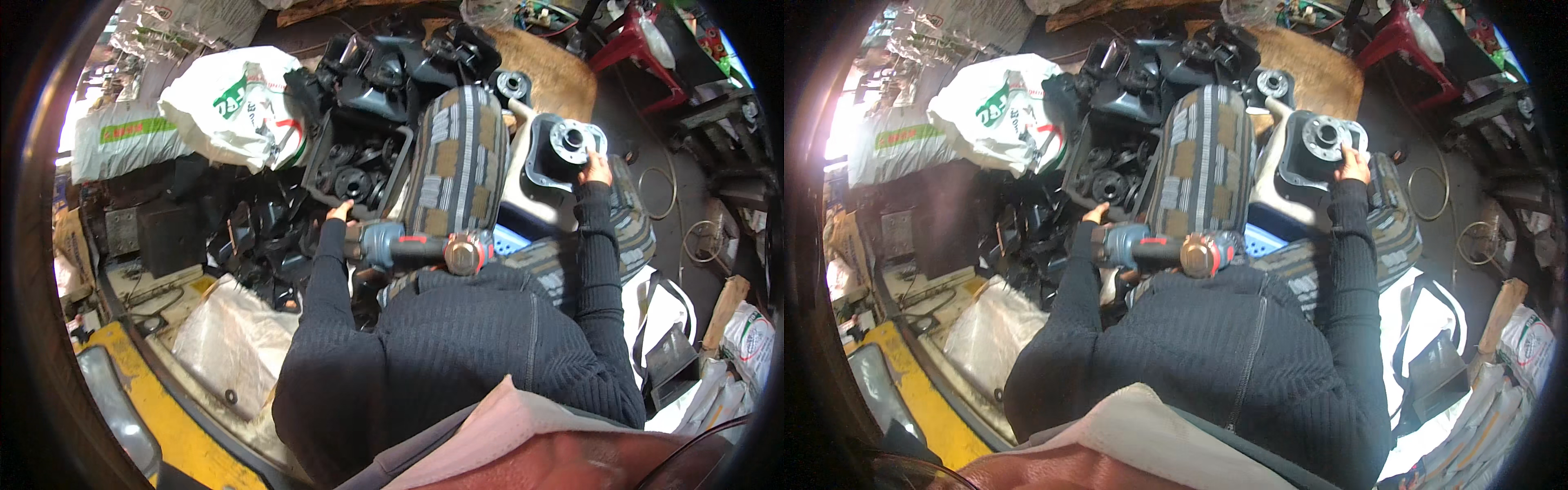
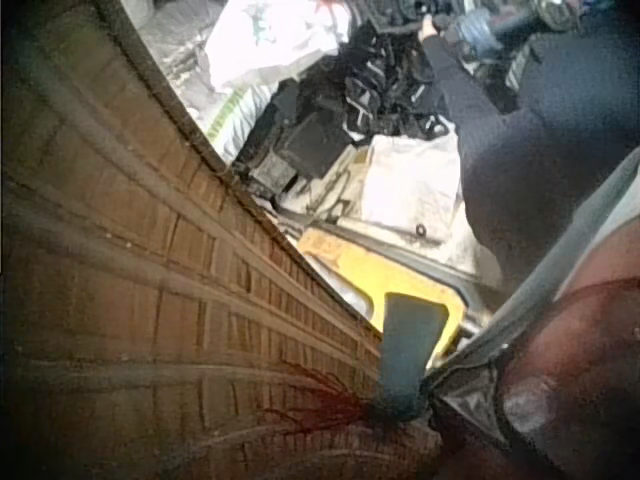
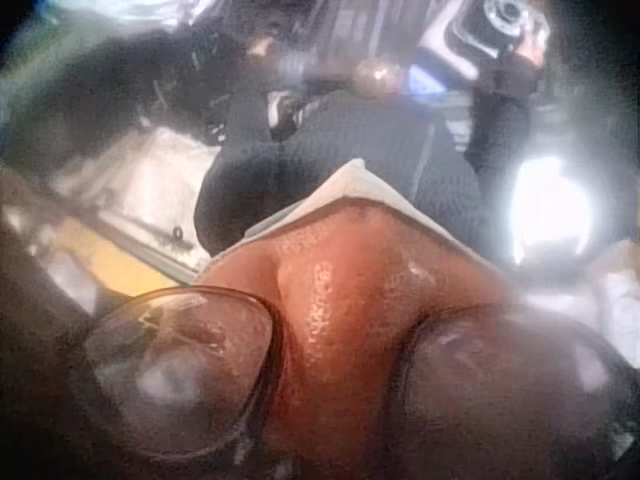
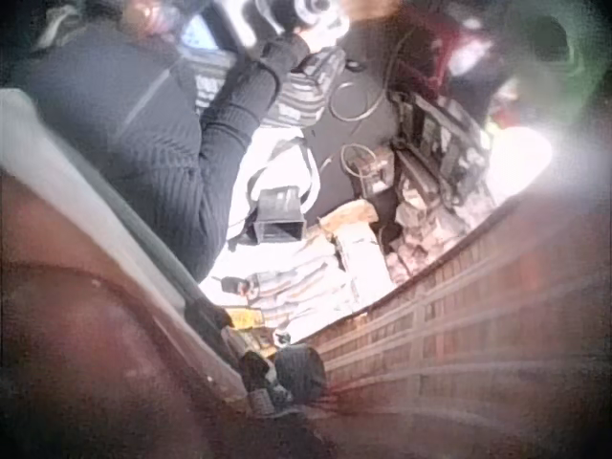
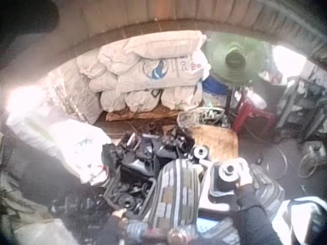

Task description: The person uses a cordless drill to fasten screws into a white plastic housing component. They repeatedly insert screws and tighten them while holding the part steady with the other hand.

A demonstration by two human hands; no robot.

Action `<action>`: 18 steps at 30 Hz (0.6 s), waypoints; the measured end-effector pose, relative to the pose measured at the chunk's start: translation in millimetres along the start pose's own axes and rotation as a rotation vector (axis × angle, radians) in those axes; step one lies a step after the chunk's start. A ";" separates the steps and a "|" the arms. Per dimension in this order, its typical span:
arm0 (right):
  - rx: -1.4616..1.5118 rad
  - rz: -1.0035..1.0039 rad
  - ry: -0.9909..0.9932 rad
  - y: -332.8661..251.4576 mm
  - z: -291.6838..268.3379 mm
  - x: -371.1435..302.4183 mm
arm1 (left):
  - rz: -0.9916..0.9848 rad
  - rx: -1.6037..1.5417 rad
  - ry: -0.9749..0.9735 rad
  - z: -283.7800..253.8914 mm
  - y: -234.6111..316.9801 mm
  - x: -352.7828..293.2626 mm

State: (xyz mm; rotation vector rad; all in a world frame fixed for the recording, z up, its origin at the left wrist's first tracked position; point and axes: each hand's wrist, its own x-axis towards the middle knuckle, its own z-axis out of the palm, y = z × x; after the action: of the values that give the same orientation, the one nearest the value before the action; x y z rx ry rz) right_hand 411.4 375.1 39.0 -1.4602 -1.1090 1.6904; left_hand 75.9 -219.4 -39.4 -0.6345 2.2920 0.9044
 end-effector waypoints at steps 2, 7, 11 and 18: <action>-0.151 -0.267 -0.065 -43.8 -27.1 46.1 | -0.175 -0.247 -0.135 111.4 44.2 -52.2; -0.279 -0.329 -0.580 -101.7 148.2 92.0 | -0.122 -0.359 0.293 90.6 43.3 -41.6; -0.632 -0.319 -0.630 -90.6 277.9 56.8 | 0.063 -0.179 0.418 84.7 19.3 -57.0; -1.129 -0.861 -0.676 -32.5 385.2 76.5 | 0.235 -0.583 0.220 51.6 6.4 -126.4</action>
State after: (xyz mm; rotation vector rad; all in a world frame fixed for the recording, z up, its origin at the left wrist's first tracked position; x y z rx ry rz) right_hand 17.5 383.9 45.0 -0.5894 -2.8276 0.8620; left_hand 179.9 -151.2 17.3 -0.7396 2.3228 1.7242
